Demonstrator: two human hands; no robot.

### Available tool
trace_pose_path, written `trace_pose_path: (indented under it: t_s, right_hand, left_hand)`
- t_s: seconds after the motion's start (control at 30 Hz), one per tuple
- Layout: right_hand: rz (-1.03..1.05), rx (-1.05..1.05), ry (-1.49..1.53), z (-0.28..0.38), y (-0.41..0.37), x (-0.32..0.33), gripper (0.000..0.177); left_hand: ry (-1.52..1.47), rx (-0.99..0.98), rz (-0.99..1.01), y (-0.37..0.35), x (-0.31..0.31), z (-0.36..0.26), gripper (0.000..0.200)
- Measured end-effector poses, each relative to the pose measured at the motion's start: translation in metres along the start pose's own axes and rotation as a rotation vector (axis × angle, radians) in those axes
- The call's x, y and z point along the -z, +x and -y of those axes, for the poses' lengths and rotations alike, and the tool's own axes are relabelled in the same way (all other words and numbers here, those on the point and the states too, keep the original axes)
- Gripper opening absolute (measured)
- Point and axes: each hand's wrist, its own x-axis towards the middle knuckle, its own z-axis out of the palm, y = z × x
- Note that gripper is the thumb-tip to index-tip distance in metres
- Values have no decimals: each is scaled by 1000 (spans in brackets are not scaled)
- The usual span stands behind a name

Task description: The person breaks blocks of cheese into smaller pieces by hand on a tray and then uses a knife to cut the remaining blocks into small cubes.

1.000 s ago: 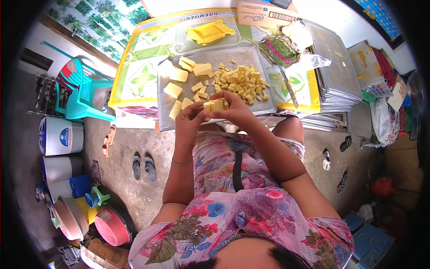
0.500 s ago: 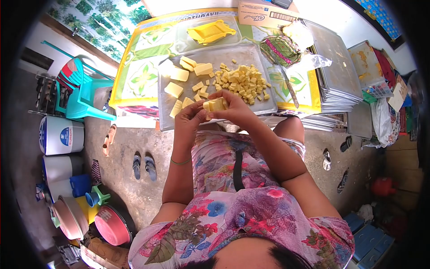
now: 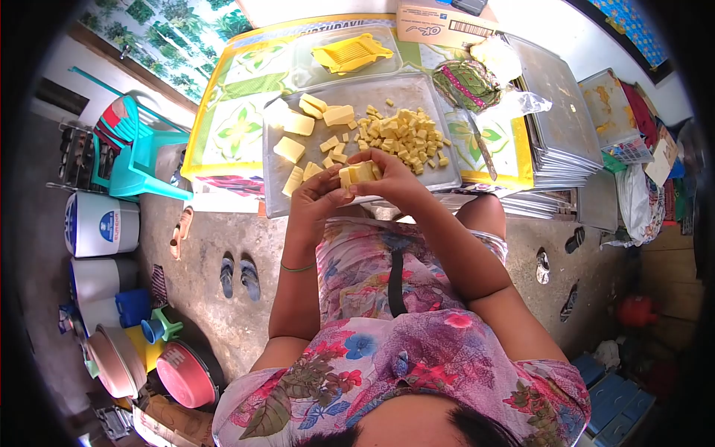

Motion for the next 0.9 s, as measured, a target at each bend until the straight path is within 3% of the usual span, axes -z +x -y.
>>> trace_pose_path:
  t_s: [0.43,0.63,0.9]
  right_hand:
    - [22,72,-103,-5,0,1,63]
    - [93,-30,64,-1,-1,2,63]
    - [87,-49,67,-6,0,2,56]
  left_hand:
    - [-7,-26,-24,1,2,6,44]
    - [-76,-16,-20,0,0,4,42]
    - [-24,-34,-87,0,-6,5,29]
